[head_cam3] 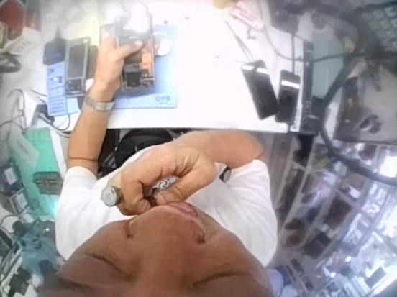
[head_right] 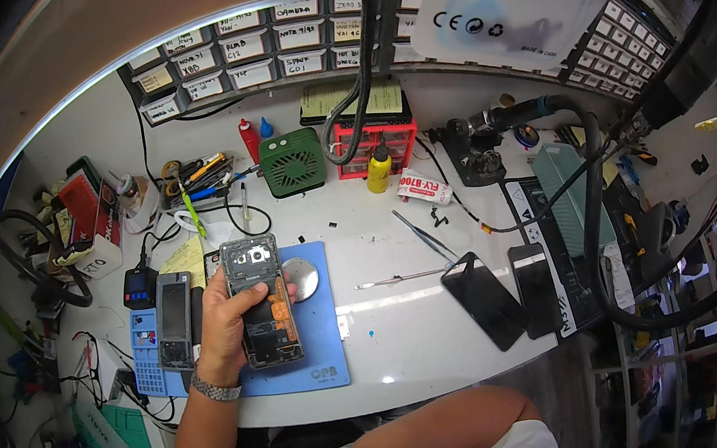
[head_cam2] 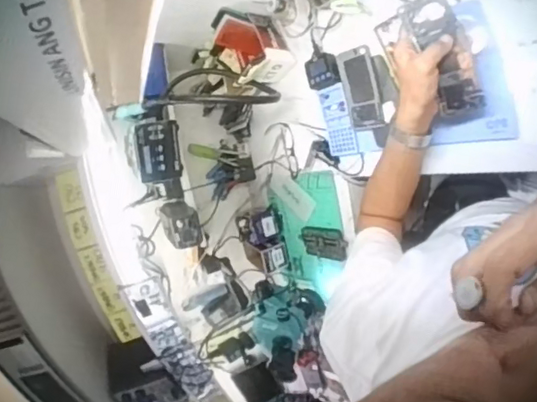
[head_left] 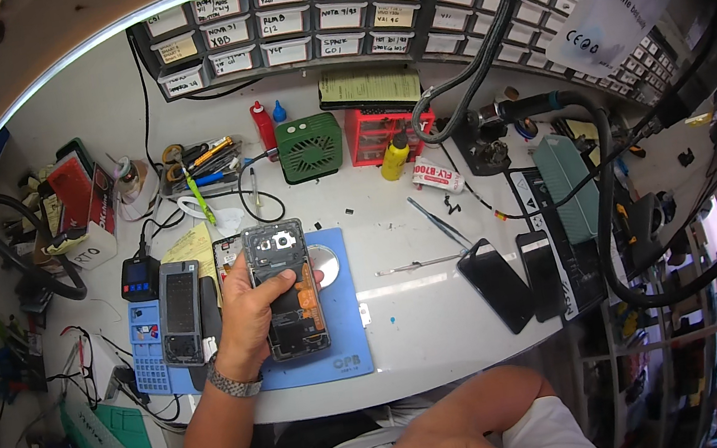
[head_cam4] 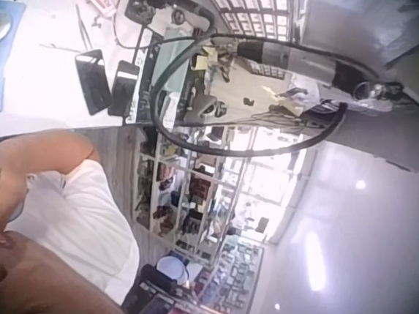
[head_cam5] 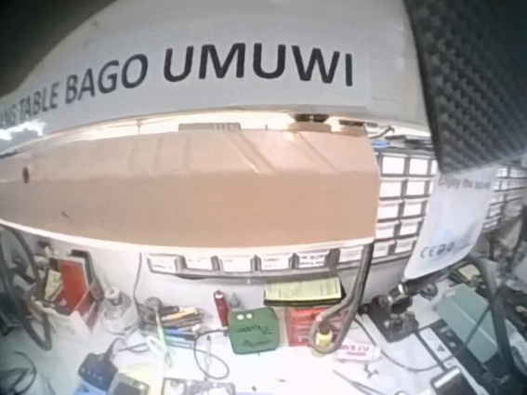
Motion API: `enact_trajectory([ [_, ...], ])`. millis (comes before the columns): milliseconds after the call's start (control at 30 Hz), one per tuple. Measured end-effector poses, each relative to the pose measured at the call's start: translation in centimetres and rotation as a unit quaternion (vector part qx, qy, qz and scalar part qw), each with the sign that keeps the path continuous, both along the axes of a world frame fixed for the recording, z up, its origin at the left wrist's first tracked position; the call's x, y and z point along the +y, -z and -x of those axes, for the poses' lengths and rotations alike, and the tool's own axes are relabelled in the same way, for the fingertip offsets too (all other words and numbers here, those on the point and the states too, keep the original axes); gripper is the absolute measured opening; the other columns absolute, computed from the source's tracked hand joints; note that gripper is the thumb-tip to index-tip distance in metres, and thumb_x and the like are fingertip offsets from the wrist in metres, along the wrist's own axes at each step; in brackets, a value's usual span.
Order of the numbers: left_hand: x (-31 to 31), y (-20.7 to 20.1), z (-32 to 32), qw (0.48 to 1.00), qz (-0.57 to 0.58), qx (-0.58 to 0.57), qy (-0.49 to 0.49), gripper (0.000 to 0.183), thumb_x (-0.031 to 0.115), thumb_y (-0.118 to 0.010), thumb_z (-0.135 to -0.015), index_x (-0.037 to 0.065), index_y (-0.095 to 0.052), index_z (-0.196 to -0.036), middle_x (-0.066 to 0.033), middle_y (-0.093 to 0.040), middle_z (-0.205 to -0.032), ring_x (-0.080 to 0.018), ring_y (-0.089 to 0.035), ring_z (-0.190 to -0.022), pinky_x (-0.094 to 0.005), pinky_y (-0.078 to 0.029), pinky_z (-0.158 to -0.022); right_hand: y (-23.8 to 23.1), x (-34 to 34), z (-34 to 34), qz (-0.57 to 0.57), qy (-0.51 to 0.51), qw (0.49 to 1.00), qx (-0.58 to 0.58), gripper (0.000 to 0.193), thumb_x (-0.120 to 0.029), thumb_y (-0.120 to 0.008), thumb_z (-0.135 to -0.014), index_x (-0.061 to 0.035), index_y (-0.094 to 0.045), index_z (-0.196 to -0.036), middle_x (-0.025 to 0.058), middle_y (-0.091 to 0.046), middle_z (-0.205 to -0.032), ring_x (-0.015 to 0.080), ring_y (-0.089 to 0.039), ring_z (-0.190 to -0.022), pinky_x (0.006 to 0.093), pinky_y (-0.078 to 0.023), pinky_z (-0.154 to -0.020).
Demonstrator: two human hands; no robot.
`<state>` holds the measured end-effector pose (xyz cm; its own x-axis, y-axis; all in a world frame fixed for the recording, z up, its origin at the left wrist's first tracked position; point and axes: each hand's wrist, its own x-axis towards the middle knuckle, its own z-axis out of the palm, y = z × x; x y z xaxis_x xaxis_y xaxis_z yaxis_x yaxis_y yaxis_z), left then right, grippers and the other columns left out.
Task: The person disassembles a smartphone by removing screws from the back cover, prying off the cover, and detaching the battery. The person uses a screwdriver and a prying tool to separate components and places them on the workbench.
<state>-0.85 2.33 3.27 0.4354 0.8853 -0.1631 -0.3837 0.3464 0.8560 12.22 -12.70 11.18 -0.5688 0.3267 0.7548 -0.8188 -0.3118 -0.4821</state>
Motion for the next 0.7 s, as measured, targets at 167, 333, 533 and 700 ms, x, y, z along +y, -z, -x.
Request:
enact_trajectory([
  [167,0.1,0.0,0.5,1.000,0.013,0.002,0.008,0.039,-0.004,-0.066,-0.099,-0.002,-0.057,-0.137,-0.0203,-0.075,-0.118,-0.0325,-0.080,-0.104,-0.0429,-0.069,-0.086,0.0,3.3,-3.3,-0.130,0.101,0.974,-0.156,0.034,-0.015,-0.043,-0.116,0.0029,-0.061,-0.139,0.0160,-0.060,-0.124,0.0285,-0.061,-0.117,0.0384,-0.047,-0.099],
  [333,0.1,1.3,0.1,0.999,-0.035,0.011,-0.003,0.039,-0.004,-0.069,-0.100,0.000,-0.058,-0.137,-0.0169,-0.076,-0.119,-0.0311,-0.080,-0.104,-0.0414,-0.069,-0.085,0.7,8.9,-7.2,-0.081,0.598,0.722,-0.339,0.032,-0.011,-0.047,-0.117,0.0044,-0.059,-0.142,0.0211,-0.060,-0.133,0.0283,-0.073,-0.114,0.0404,-0.061,-0.095],
  [533,-0.9,0.5,-0.7,0.997,0.023,0.012,0.067,0.045,-0.006,-0.069,-0.098,0.001,-0.055,-0.141,-0.0155,-0.075,-0.121,-0.0310,-0.081,-0.102,-0.0429,-0.069,-0.087,9.0,12.8,-7.2,-0.036,0.753,0.624,-0.205,0.074,0.013,-0.062,-0.103,-0.0021,-0.022,-0.163,0.0191,-0.063,-0.122,0.0271,-0.075,-0.110,0.0380,-0.064,-0.098],
  [700,-1.0,0.9,-1.0,0.995,0.008,0.022,0.100,0.045,-0.007,-0.069,-0.097,0.001,-0.055,-0.139,-0.0149,-0.076,-0.119,-0.0278,-0.081,-0.102,-0.0403,-0.068,-0.088,10.6,13.3,-6.8,-0.039,0.755,0.607,-0.246,0.075,0.012,-0.068,-0.101,-0.0026,-0.024,-0.161,0.0179,-0.064,-0.119,0.0263,-0.075,-0.108,0.0364,-0.065,-0.096],
])
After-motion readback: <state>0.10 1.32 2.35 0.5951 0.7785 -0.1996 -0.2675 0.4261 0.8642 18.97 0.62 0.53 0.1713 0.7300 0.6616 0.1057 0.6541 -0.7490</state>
